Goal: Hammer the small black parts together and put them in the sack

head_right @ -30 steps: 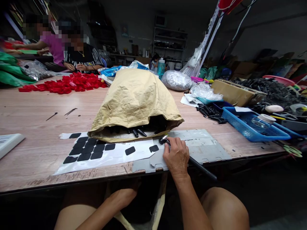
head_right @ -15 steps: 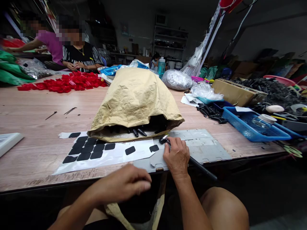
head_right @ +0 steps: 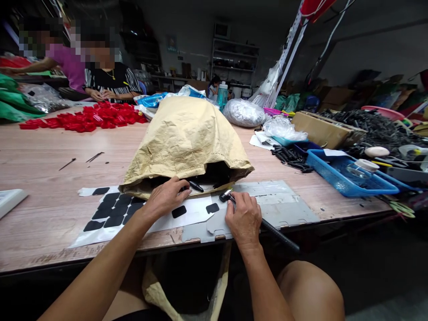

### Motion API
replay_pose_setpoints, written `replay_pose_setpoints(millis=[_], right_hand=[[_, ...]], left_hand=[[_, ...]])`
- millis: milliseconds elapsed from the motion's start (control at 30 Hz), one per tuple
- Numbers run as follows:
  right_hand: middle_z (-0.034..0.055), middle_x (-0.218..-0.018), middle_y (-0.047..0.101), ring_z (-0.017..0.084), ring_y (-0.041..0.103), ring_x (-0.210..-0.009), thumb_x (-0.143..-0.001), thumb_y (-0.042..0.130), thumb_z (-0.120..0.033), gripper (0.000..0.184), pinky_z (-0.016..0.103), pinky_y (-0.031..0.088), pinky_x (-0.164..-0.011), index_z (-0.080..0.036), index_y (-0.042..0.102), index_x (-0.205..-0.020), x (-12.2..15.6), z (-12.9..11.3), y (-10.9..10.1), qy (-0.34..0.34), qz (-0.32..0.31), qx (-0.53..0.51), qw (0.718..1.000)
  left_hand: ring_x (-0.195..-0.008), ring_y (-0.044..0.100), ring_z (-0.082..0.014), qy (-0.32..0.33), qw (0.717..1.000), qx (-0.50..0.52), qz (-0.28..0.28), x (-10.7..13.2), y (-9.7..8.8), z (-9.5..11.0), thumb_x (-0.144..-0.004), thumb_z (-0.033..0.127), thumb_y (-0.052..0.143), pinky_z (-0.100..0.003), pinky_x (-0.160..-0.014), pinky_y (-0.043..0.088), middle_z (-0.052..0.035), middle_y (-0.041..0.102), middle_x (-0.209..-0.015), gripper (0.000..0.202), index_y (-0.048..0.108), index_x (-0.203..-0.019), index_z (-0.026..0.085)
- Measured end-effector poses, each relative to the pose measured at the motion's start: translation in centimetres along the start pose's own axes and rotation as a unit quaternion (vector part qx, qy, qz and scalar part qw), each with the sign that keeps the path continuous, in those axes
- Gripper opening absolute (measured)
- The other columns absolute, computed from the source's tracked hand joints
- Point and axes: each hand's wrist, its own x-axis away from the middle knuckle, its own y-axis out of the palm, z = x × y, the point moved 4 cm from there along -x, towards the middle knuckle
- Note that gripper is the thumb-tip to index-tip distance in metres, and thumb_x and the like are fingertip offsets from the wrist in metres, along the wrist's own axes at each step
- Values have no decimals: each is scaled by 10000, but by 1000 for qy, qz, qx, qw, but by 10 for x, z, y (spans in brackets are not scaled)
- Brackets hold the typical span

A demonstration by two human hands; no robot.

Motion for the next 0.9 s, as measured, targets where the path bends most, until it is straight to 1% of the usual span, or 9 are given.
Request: replay_pose_setpoints(millis=[167, 267, 333, 433, 500, 600, 700, 767, 900], right_hand=[[40, -997, 665, 229, 528, -957, -898, 578, -263, 203, 333, 365, -833, -231, 659, -1082, 0, -1, 0, 4, -7, 4, 1000], [38, -1003, 666, 229, 528, -957, -896, 583, -264, 208, 334, 369, -832, -234, 659, -1087, 0, -1, -1, 7, -6, 5, 1000], [37, -1006, 667, 228, 530, -956, -896, 583, -262, 209, 335, 372, -830, -236, 659, -1090, 1, -1, -1, 7, -5, 6, 1000], [39, -1003, 669, 225, 533, -953, -898, 581, -259, 205, 338, 376, -826, -237, 663, -1085, 1, -1, 0, 6, -1, 5, 1000], [41, -999, 669, 225, 534, -948, -896, 582, -258, 204, 340, 381, -822, -234, 664, -1081, 1, -1, 0, 5, 1, 5, 1000], [44, -998, 667, 224, 534, -946, -897, 577, -252, 214, 341, 388, -825, -226, 664, -1090, 0, 0, -2, -3, -7, 5, 1000], [50, -1026, 662, 221, 536, -958, -900, 568, -234, 251, 338, 395, -836, -218, 657, -1134, 0, 2, -5, -31, -30, 1, 999], [57, -1024, 658, 225, 535, -957, -897, 573, -234, 278, 341, 395, -819, -215, 652, -1163, 1, 8, -8, -30, -31, 18, 999], [53, -945, 655, 225, 540, -903, -910, 574, -262, 173, 344, 388, -759, -229, 686, -1037, 3, 20, -11, -9, -40, 51, 998]], left_hand=[[-856, 612, -218, -21, 1000, 5, 2, 13, -1, -2, -912, 468, 549, -296, -635, 365, -36, 594, -1036, 234, 633, -1009, 272], [-833, 594, -207, -30, 999, 37, 21, 24, -2, -4, -906, 345, 553, -299, -634, 350, -25, 589, -1007, 153, 573, -1036, 268], [-834, 586, -196, -35, 995, 87, 46, 32, -2, -6, -876, 262, 565, -298, -660, 365, -13, 596, -991, 204, 521, -1075, 264], [-779, 562, -170, -34, 982, 178, 60, 44, 4, -10, -813, 231, 623, -291, -683, 388, 12, 602, -952, 317, 485, -1097, 261], [-759, 544, -161, -15, 972, 228, 50, 50, 10, -10, -791, 238, 653, -289, -694, 399, 18, 605, -933, 330, 515, -1090, 257], [-789, 537, -166, 21, 961, 272, 35, 56, 15, -10, -792, 243, 664, -292, -723, 409, 6, 615, -914, 246, 620, -1035, 240], [-787, 532, -168, 31, 955, 293, 36, 57, 16, -10, -791, 263, 680, -292, -719, 410, -8, 619, -892, 203, 692, -990, 224], [-771, 529, -165, 32, 953, 299, 37, 56, 15, -10, -784, 274, 692, -291, -709, 409, -11, 619, -888, 221, 709, -999, 224], [-783, 544, -164, 42, 951, 305, 29, 55, 15, -11, -789, 272, 695, -290, -717, 412, -8, 621, -893, 219, 726, -1003, 241]])
